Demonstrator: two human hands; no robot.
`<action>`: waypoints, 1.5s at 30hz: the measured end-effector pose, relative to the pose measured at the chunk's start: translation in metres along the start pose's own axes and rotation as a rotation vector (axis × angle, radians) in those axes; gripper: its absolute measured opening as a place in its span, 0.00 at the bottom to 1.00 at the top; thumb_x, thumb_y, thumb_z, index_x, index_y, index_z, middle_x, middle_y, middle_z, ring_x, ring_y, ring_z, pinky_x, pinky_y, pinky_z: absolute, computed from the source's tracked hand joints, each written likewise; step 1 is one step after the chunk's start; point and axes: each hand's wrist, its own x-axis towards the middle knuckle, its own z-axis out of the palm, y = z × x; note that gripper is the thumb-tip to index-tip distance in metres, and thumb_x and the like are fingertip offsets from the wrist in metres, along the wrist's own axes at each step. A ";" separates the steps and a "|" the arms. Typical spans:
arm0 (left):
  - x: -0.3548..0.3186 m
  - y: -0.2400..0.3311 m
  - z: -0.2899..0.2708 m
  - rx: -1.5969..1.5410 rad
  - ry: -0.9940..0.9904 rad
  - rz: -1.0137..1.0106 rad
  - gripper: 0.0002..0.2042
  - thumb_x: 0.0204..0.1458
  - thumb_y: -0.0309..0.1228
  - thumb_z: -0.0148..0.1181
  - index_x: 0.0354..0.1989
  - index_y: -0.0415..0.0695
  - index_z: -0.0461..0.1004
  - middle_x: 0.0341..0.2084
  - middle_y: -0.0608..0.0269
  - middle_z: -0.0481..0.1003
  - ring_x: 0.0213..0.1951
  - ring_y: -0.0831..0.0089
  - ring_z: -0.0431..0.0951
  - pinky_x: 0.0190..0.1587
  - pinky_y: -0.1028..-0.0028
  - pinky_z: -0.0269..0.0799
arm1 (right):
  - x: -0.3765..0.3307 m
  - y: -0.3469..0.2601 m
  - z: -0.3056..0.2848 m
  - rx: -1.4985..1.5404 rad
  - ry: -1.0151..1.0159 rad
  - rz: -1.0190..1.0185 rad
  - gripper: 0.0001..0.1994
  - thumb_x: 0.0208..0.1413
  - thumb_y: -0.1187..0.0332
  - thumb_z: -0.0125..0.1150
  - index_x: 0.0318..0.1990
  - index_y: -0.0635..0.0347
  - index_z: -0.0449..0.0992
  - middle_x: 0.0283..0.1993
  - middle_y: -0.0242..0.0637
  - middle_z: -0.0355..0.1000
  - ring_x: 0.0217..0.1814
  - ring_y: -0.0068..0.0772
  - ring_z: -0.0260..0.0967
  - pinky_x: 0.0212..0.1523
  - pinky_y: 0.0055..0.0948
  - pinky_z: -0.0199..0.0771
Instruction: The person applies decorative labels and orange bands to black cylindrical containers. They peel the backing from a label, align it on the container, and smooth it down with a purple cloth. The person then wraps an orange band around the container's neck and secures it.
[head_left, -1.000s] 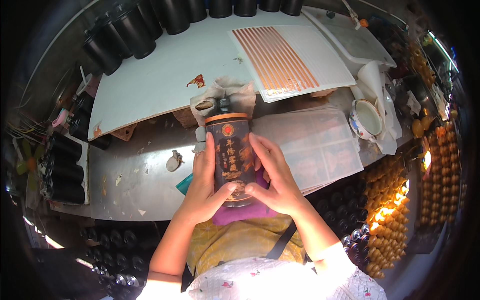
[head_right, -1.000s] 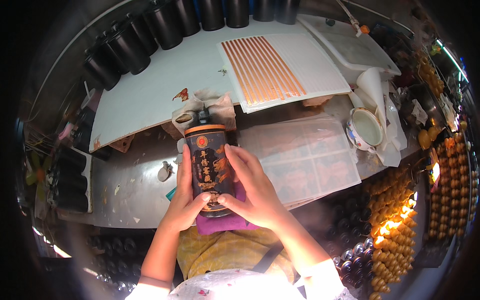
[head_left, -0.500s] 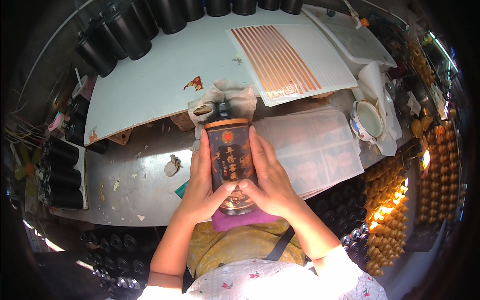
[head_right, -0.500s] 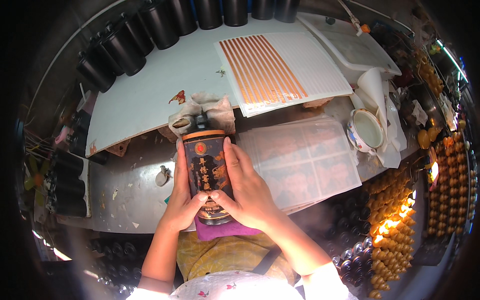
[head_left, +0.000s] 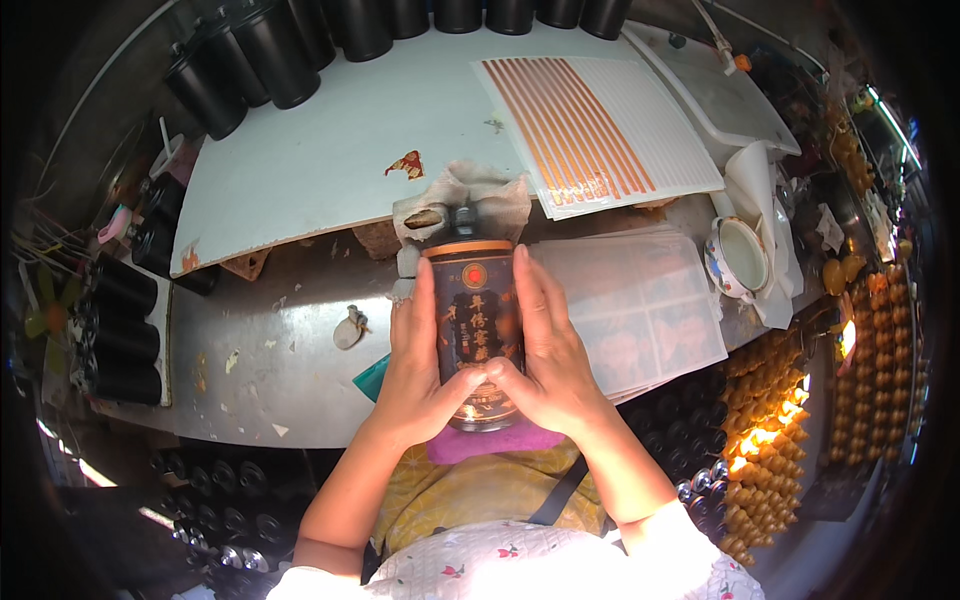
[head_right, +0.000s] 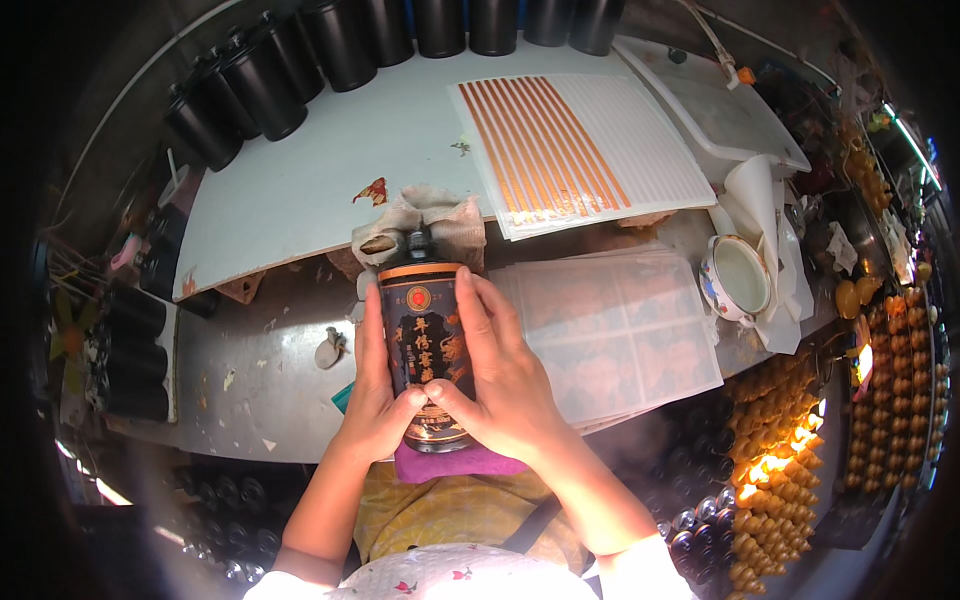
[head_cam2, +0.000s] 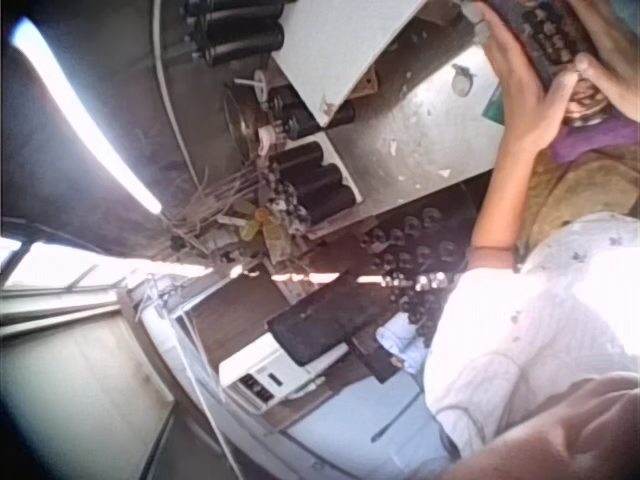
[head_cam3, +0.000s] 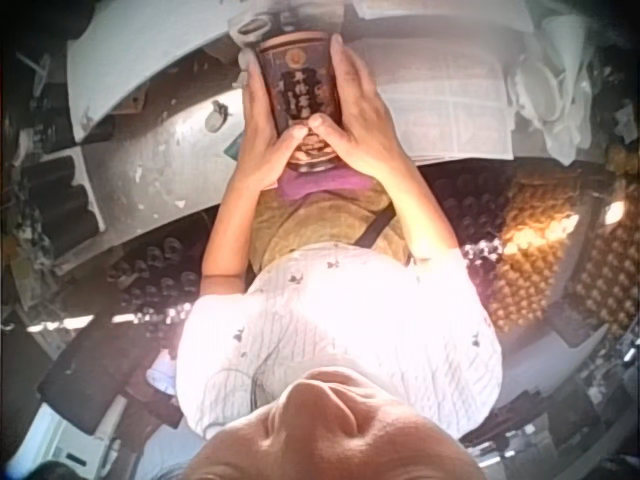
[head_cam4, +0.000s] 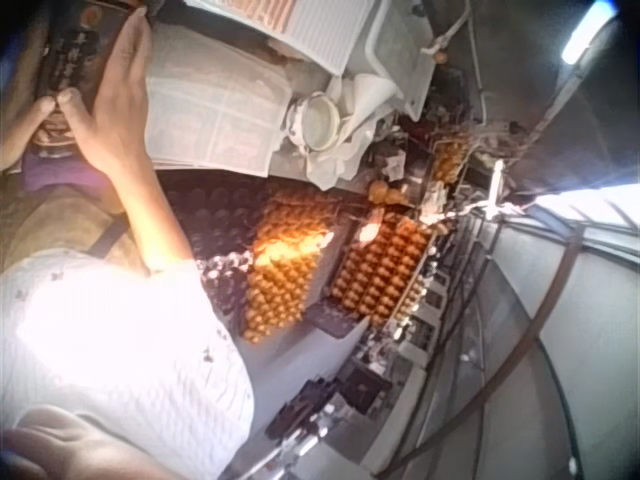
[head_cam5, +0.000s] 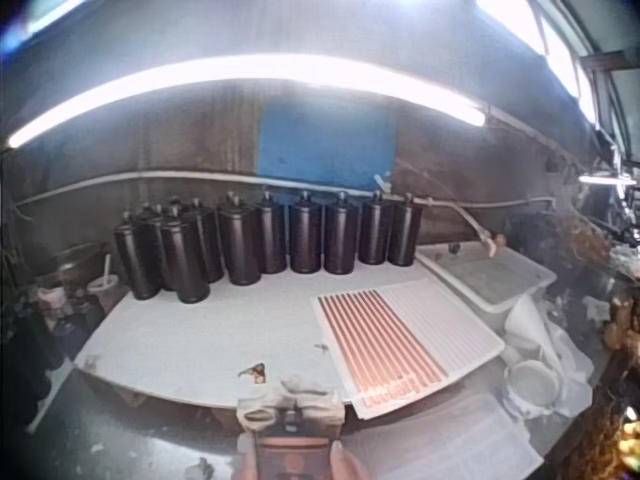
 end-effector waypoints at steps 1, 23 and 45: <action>0.001 -0.001 -0.002 0.026 -0.027 -0.010 0.54 0.53 0.57 0.57 0.75 0.37 0.31 0.67 0.38 0.52 0.65 0.46 0.56 0.68 0.53 0.47 | 0.001 0.001 0.001 -0.004 -0.024 0.012 0.48 0.56 0.48 0.60 0.76 0.56 0.41 0.72 0.55 0.48 0.68 0.62 0.60 0.61 0.47 0.69; -0.050 -0.003 0.013 0.158 0.031 -0.059 0.45 0.63 0.64 0.20 0.74 0.34 0.35 0.72 0.41 0.49 0.74 0.48 0.45 0.71 0.47 0.16 | -0.057 0.005 -0.005 0.060 -0.031 0.135 0.37 0.69 0.42 0.35 0.72 0.65 0.54 0.69 0.55 0.55 0.67 0.59 0.60 0.64 0.44 0.62; -0.063 -0.003 0.023 0.112 0.087 -0.045 0.42 0.65 0.59 0.24 0.74 0.33 0.33 0.71 0.41 0.50 0.74 0.48 0.44 0.72 0.46 0.17 | -0.055 -0.008 -0.006 0.080 0.021 0.151 0.31 0.63 0.62 0.54 0.72 0.59 0.56 0.65 0.50 0.60 0.62 0.51 0.63 0.62 0.40 0.65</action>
